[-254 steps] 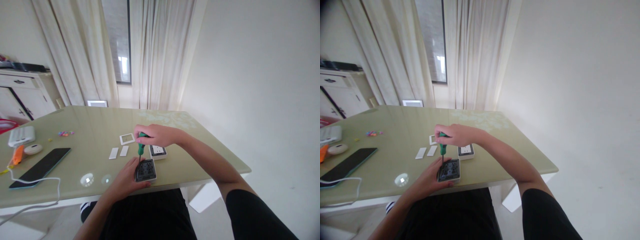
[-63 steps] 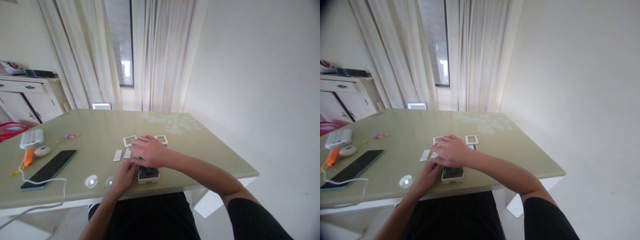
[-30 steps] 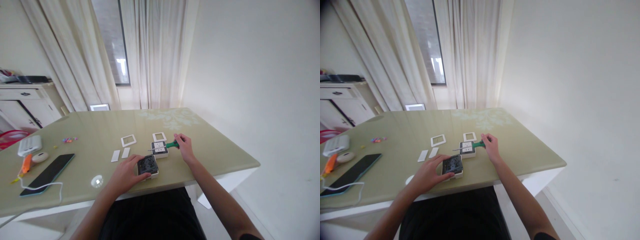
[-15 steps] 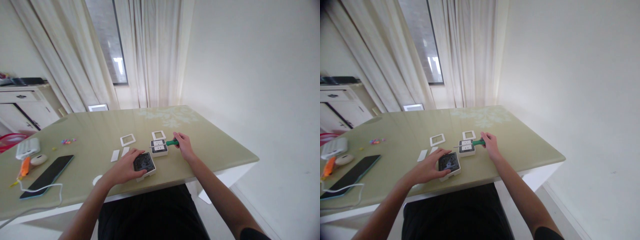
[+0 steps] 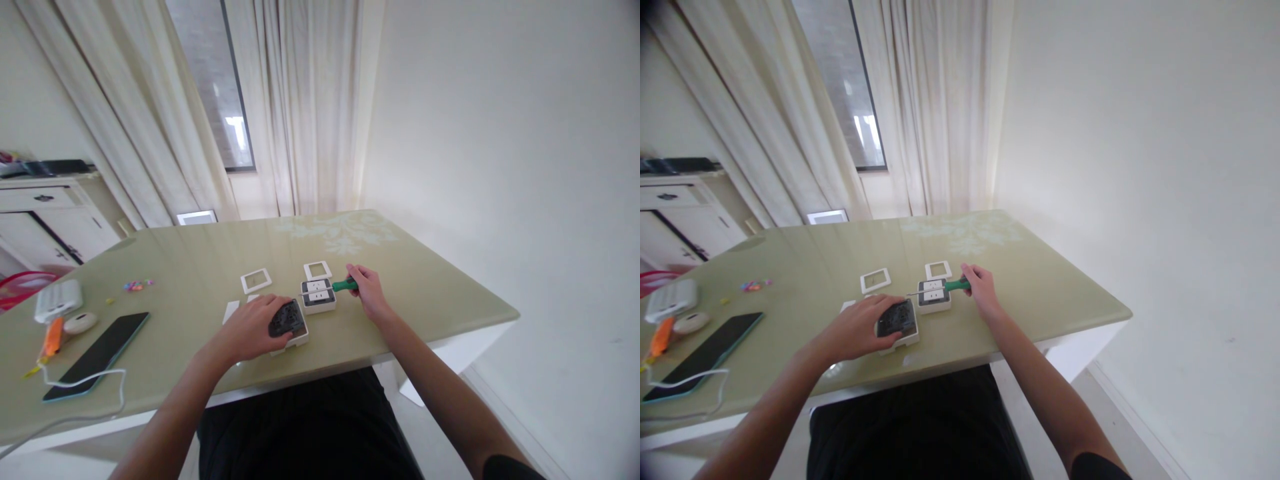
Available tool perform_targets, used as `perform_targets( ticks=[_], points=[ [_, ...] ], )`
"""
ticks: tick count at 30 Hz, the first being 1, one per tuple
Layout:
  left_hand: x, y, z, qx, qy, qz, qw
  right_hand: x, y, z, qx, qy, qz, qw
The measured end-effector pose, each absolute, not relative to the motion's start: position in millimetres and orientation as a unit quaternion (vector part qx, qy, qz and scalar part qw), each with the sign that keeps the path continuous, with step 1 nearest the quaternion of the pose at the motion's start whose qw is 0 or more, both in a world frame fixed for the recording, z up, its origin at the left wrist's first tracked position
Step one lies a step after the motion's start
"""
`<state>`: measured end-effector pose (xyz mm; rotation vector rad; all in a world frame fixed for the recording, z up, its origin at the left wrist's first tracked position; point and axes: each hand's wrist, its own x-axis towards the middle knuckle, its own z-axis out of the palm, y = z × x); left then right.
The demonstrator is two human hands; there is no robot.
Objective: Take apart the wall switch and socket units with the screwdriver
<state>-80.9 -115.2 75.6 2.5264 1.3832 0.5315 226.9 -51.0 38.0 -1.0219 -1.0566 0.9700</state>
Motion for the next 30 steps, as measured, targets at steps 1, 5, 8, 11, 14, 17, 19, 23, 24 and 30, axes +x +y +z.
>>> perform_targets(
  ticks=[1,5,8,11,14,17,19,23,24,30],
  points=[
    [-80.3,-115.8,76.2,0.858,0.470,0.180,0.099,226.9,-51.3,38.1,-0.447,-0.463,0.425,0.637],
    [-81.3,-117.0,78.2,0.856,0.458,0.219,0.094,227.2,-52.4,38.9,-0.445,-0.463,0.426,0.637],
    [-85.7,-114.9,77.2,0.805,0.450,0.317,0.220,227.3,-53.0,39.3,-0.445,-0.462,0.427,0.637],
    [-89.2,-107.5,71.6,0.661,0.435,0.451,0.413,227.4,-53.4,39.1,-0.446,-0.461,0.427,0.637],
    [-89.2,-94.8,65.9,0.542,0.413,0.540,0.494,227.5,-53.4,38.5,-0.445,-0.460,0.427,0.639],
    [-87.9,-79.2,66.7,0.411,0.366,0.615,0.564,227.6,-53.2,37.9,-0.445,-0.460,0.427,0.639],
    [-88.0,-67.6,69.7,0.325,0.337,0.651,0.597,227.8,-53.0,37.7,-0.445,-0.459,0.427,0.639],
    [-90.6,-41.0,70.4,0.180,0.305,0.707,0.612,228.1,-52.9,37.7,-0.444,-0.458,0.426,0.641],
    [-91.5,-33.9,69.0,0.153,0.301,0.719,0.608,228.2,-52.9,37.6,-0.444,-0.458,0.426,0.641],
    [-98.7,5.9,60.2,0.066,0.297,0.761,0.574,228.6,-52.5,36.5,-0.444,-0.457,0.429,0.641]
  ],
)
